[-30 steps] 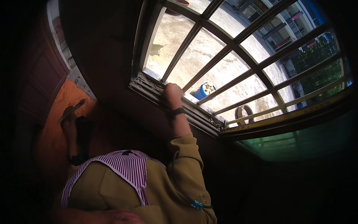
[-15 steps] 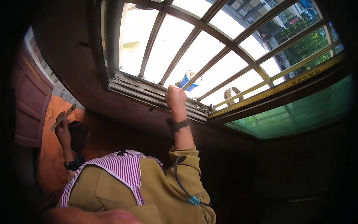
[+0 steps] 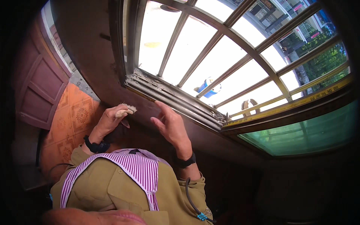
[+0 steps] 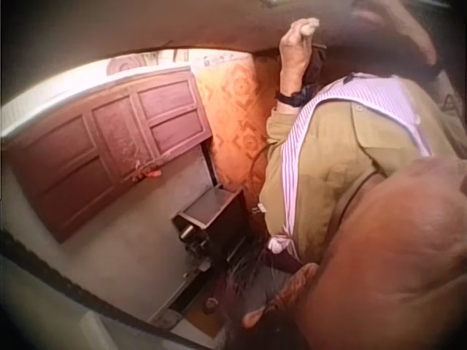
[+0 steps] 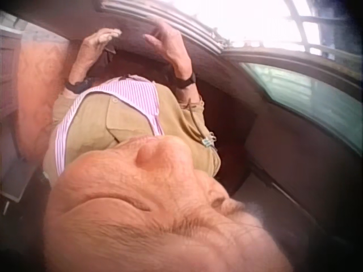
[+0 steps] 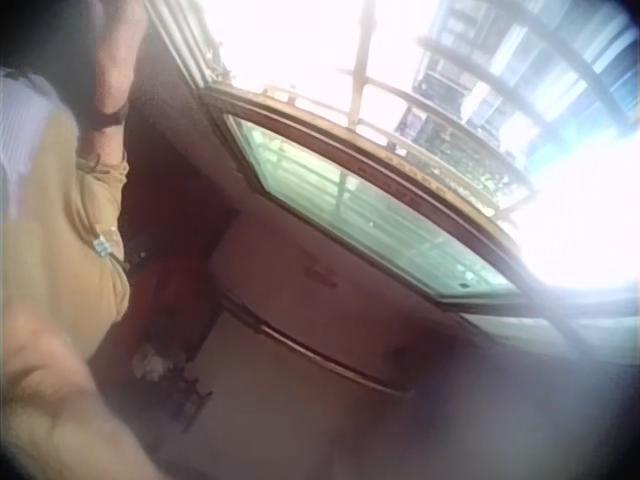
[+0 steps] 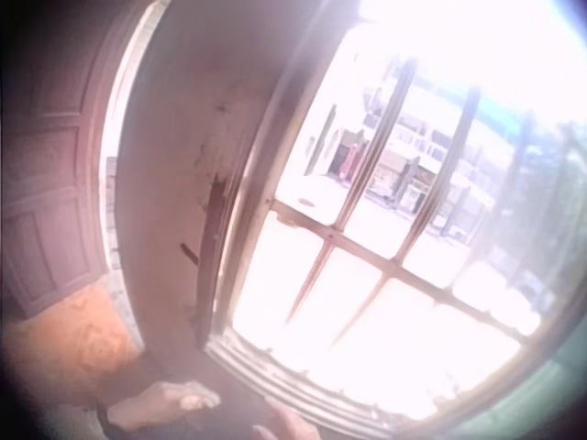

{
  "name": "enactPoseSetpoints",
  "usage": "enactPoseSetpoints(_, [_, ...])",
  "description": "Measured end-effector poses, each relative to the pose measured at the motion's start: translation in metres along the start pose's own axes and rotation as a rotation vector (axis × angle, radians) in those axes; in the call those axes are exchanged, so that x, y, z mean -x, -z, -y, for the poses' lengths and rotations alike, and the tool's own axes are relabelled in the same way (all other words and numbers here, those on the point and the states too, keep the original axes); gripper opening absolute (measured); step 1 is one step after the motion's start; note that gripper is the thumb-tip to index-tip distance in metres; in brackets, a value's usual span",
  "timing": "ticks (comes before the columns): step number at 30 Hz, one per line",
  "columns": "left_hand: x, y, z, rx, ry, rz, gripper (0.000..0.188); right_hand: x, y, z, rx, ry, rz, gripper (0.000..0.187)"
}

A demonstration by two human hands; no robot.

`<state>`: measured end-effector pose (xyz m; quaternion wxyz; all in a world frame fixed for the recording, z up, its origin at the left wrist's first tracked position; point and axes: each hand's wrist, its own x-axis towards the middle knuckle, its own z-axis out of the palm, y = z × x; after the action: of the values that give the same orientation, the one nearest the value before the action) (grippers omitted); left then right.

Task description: Cleaning a metal window frame and its tracks using a brush and a cloth.

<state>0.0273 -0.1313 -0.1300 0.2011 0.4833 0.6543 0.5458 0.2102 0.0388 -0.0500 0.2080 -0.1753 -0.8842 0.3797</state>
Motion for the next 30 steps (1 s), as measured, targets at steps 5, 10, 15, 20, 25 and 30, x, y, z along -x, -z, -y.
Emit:
enactPoseSetpoints(5, [-0.018,-0.04,0.002,-0.074,-0.051,0.193,0.016,0.006,-0.062,0.013,0.09,0.117,-0.111,0.033])
enactPoseSetpoints(10, [-0.018,-0.065,-0.003,-0.141,-0.144,0.108,0.024,0.009,-0.052,-0.006,0.15,0.035,-0.163,0.018])
enactPoseSetpoints(15, [-0.001,-0.039,-0.015,-0.137,0.035,-0.043,0.051,-0.001,0.011,-0.026,0.055,-0.1,-0.449,0.01])
enactPoseSetpoints(20, [0.026,-0.006,0.002,-0.197,0.199,-0.194,0.036,-0.033,0.019,-0.097,0.131,-0.178,-0.486,0.017])
enactPoseSetpoints(25, [0.047,0.011,0.022,-0.203,0.11,-0.34,0.028,-0.096,-0.035,-0.107,0.433,0.076,-0.55,0.011])
enactPoseSetpoints(30, [0.063,0.037,0.021,-0.203,0.232,-0.38,0.023,-0.114,-0.029,-0.092,0.319,0.016,-0.465,0.014])
